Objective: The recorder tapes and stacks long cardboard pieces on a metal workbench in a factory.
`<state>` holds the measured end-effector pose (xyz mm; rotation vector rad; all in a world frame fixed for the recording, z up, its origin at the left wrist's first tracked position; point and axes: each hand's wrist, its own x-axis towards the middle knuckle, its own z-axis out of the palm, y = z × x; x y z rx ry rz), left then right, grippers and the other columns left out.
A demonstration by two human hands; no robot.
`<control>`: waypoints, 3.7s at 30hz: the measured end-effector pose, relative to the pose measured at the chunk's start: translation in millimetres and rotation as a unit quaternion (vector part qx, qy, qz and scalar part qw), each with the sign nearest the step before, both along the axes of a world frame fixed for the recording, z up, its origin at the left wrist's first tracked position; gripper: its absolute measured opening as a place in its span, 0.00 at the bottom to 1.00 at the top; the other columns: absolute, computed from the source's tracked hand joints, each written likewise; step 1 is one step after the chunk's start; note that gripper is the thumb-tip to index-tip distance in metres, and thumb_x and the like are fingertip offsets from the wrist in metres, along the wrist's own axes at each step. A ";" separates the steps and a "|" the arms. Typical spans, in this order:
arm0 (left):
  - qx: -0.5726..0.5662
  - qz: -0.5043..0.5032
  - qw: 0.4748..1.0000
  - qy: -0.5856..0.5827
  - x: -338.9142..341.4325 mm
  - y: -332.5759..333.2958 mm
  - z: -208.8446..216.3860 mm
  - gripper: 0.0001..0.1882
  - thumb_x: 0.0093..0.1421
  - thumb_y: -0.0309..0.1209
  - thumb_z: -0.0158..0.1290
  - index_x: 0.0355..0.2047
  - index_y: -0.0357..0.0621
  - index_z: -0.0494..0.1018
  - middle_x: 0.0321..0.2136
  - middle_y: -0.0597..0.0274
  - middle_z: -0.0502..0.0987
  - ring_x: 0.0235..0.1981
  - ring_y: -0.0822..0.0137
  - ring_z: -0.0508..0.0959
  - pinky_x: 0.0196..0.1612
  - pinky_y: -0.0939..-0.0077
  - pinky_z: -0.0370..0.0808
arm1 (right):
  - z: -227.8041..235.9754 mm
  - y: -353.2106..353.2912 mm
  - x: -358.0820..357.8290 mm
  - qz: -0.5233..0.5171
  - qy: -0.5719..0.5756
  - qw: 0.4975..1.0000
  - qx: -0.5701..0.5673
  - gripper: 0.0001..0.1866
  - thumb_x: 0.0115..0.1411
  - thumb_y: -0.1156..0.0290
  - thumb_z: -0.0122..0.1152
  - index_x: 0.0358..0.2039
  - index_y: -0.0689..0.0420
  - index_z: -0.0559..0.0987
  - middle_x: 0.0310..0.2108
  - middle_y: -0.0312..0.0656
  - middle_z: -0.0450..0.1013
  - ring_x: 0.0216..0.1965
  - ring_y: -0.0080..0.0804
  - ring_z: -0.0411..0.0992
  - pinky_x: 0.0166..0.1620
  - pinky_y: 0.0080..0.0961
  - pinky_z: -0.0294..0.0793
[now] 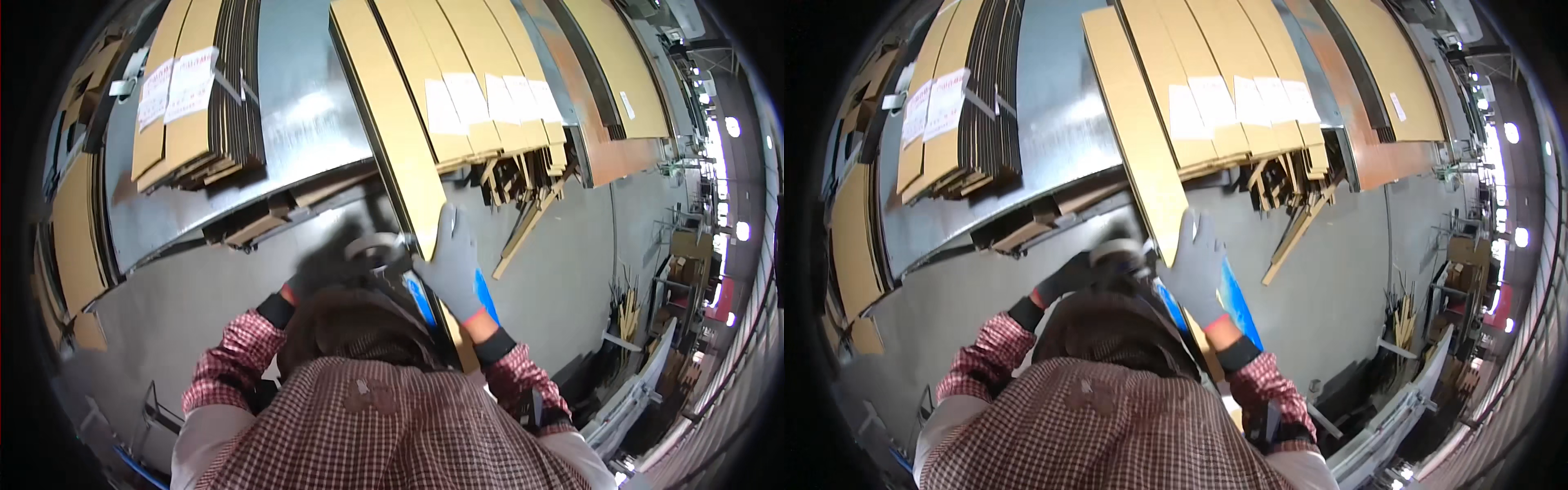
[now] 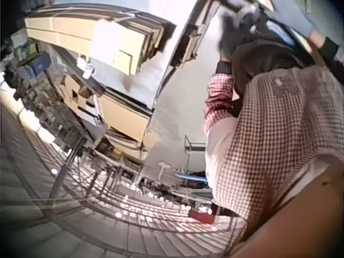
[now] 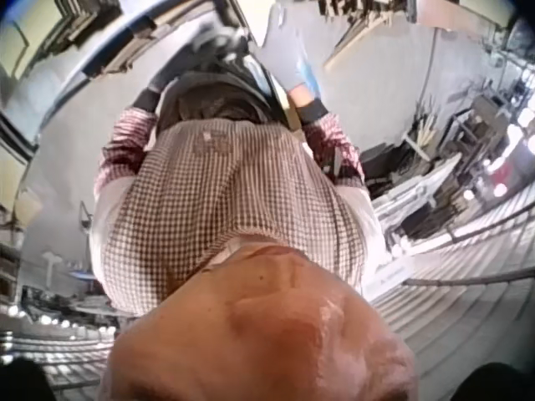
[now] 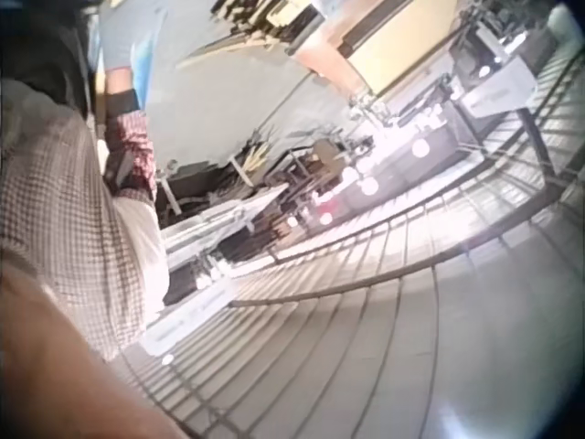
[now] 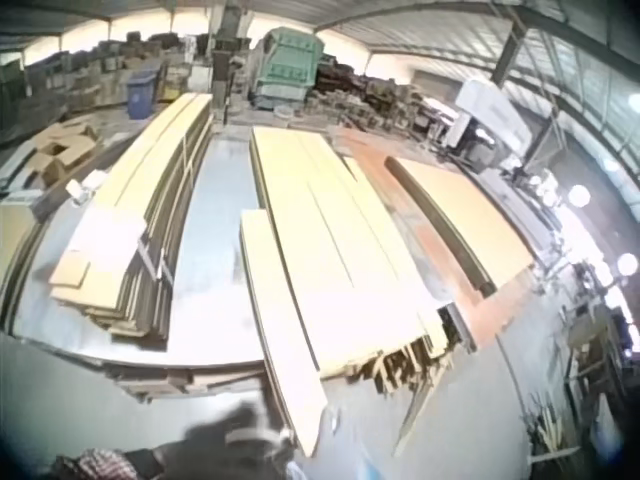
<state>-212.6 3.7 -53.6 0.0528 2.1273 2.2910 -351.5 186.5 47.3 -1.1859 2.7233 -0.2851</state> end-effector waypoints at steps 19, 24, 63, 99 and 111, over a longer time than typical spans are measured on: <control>-0.586 -0.005 0.809 -0.036 -128.3 92.4 81.9 0.19 0.65 0.44 0.43 0.39 0.43 0.75 0.19 0.55 0.77 0.20 0.53 0.78 0.26 0.57 0.74 | -71.8 -6.9 -187.8 0.312 0.012 0.862 0.399 0.10 0.57 0.64 0.54 0.35 0.52 0.81 0.33 0.50 0.77 0.36 0.50 0.77 0.38 0.42 0.76; -0.145 0.303 0.938 -0.080 -91.8 27.2 88.1 0.22 0.59 0.41 0.57 0.41 0.32 0.70 0.33 0.47 0.77 0.35 0.58 0.80 0.35 0.63 0.76 | -73.3 -18.1 -154.1 0.212 -0.178 0.961 -0.017 0.15 0.62 0.60 0.53 0.44 0.54 0.77 0.39 0.50 0.77 0.41 0.53 0.74 0.42 0.38 0.76; 0.494 0.129 0.850 -0.134 -52.8 119.1 -214.8 0.16 0.58 0.30 0.54 0.46 0.37 0.72 0.33 0.49 0.81 0.37 0.59 0.79 0.39 0.62 0.76 | -59.9 -10.3 -101.6 -0.073 -0.360 0.929 -0.051 0.20 0.56 0.69 0.62 0.48 0.65 0.75 0.36 0.45 0.76 0.37 0.30 0.73 0.41 0.30 0.73; -0.529 -0.078 0.829 0.167 -126.2 72.2 95.9 0.27 0.46 0.39 0.58 0.49 0.51 0.73 0.36 0.63 0.74 0.33 0.61 0.75 0.38 0.63 0.71 | -39.1 97.3 -161.0 -0.050 -0.328 0.943 0.038 0.07 0.58 0.70 0.55 0.34 0.56 0.79 0.24 0.41 0.76 0.25 0.28 0.76 0.27 0.26 0.74; -0.360 -0.579 0.727 -0.082 -76.2 57.9 146.5 0.43 0.37 0.46 0.69 0.54 0.47 0.68 0.43 0.49 0.78 0.44 0.49 0.78 0.45 0.62 0.73 | -99.1 367.9 295.7 -0.437 -0.426 0.312 -0.729 0.39 0.62 0.42 0.53 0.65 0.54 0.61 0.63 0.44 0.62 0.62 0.43 0.62 0.61 0.44 0.65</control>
